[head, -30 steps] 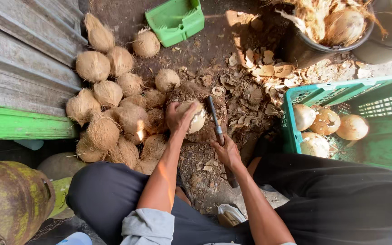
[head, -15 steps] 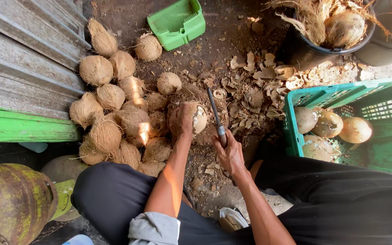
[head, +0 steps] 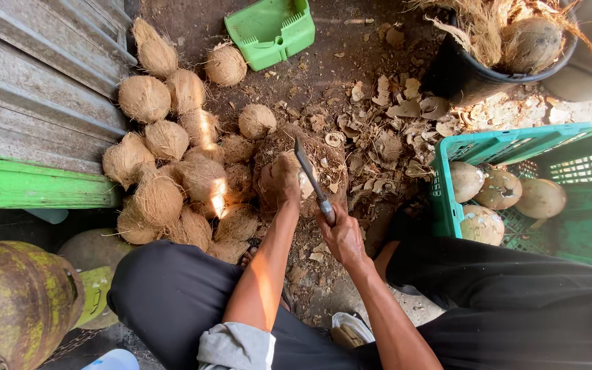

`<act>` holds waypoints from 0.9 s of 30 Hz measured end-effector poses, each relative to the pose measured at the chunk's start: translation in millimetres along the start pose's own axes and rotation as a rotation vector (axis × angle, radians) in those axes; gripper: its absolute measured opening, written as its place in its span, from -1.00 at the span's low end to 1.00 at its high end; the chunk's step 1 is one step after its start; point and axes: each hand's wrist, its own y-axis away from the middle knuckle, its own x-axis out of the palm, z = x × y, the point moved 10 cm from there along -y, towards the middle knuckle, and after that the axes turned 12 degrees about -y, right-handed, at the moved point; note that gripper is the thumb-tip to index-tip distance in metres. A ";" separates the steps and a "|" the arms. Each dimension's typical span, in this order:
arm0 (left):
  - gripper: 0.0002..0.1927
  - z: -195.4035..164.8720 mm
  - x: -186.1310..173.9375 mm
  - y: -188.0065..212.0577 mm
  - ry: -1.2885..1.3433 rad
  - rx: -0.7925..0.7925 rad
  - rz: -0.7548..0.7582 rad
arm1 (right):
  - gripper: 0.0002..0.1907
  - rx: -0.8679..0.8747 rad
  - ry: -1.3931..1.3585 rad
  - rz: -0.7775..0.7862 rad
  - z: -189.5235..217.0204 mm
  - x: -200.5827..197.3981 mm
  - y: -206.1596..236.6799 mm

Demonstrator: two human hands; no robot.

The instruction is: The person sits on the ground and uses a machete to peel the husk off a coconut. They repeatedly strike the coconut against a wooden stump, rotating it to remove the fibrous outer layer. The peeled coconut is placed into a green crate nearby.

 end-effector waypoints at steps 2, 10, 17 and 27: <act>-0.49 -6.4 -11.6 11.5 -0.120 -0.094 -0.059 | -0.65 0.204 -0.075 0.075 -24.8 5.9 -2.6; -0.47 -36.4 -29.2 24.0 -0.316 0.024 -0.070 | -0.64 0.118 -0.217 -0.040 -9.1 -12.0 -5.0; -0.50 -35.4 -24.1 0.3 -0.324 0.432 -0.003 | -0.63 0.406 -0.414 0.139 -16.5 3.5 4.3; -0.51 -50.1 -27.7 13.2 -0.395 0.566 0.033 | -0.70 0.368 -0.367 0.161 -39.9 21.6 6.4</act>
